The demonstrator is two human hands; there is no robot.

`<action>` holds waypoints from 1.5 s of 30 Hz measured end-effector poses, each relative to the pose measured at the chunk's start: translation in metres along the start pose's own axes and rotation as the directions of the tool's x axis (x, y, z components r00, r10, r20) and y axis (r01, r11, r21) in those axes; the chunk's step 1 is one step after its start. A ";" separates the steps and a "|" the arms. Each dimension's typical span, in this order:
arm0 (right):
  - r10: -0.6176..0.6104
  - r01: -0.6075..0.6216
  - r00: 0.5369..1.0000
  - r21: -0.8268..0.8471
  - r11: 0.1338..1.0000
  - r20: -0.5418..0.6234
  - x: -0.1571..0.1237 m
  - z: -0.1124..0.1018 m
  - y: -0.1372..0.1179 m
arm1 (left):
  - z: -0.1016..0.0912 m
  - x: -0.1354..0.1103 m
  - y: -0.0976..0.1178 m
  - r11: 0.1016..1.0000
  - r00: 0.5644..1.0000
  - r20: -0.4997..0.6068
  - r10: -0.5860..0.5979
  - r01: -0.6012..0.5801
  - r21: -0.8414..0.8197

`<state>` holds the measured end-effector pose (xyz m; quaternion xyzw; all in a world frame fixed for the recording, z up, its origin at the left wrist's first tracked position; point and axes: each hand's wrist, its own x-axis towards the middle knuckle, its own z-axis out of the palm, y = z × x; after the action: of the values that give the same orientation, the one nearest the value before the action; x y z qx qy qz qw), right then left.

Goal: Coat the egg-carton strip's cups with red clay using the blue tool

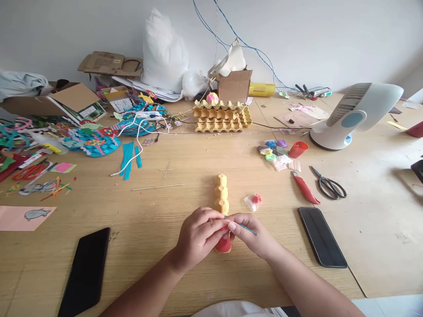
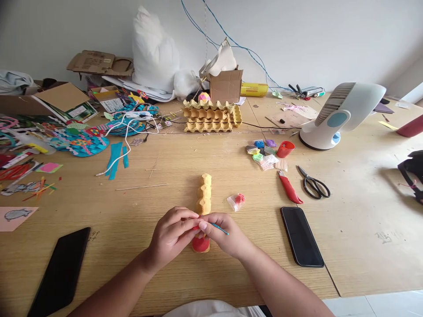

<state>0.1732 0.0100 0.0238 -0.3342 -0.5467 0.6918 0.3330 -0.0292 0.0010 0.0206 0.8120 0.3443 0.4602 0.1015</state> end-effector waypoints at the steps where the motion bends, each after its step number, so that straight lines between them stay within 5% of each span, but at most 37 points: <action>1: -0.002 0.002 1.000 -0.001 1.000 -0.010 0.000 0.001 0.001 | 0.000 0.000 0.000 1.000 1.000 0.010 0.001 -0.001 -0.005; 7: -0.008 0.010 0.990 0.008 1.000 -0.140 0.002 0.003 0.000 | 0.001 0.002 -0.002 1.000 0.997 0.079 -0.010 0.009 0.012; 14: 0.031 -0.031 0.992 0.005 1.000 -0.120 0.002 0.000 0.003 | -0.002 0.000 -0.006 0.998 0.999 0.011 0.031 -0.032 0.058; 22: -0.006 -0.004 0.989 -0.070 0.998 -0.146 0.003 0.005 0.000 | -0.001 -0.002 -0.006 0.995 0.998 0.059 0.004 -0.010 0.100; 33: -0.232 0.147 0.966 -0.492 0.858 -0.115 0.001 0.003 0.004 | 0.007 -0.003 0.001 0.999 0.998 0.045 -0.035 0.035 0.021; 37: -0.215 0.140 0.970 -0.462 0.876 -0.114 0.002 0.002 0.004 | 0.005 -0.005 -0.001 0.998 0.998 0.063 0.004 -0.008 0.067; 41: -0.093 0.065 0.990 -0.254 0.965 -0.103 0.004 -0.001 0.004 | 0.005 -0.005 -0.002 0.993 0.997 0.070 0.037 -0.044 0.112; 45: -0.073 0.052 0.989 -0.162 0.985 -0.128 0.005 -0.001 0.005 | 0.008 -0.004 -0.003 0.999 0.999 0.049 -0.016 0.014 0.040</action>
<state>0.1711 0.0138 0.0181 -0.3875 -0.5866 0.6117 0.3627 -0.0256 0.0023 0.0121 0.8224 0.3567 0.4324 0.0972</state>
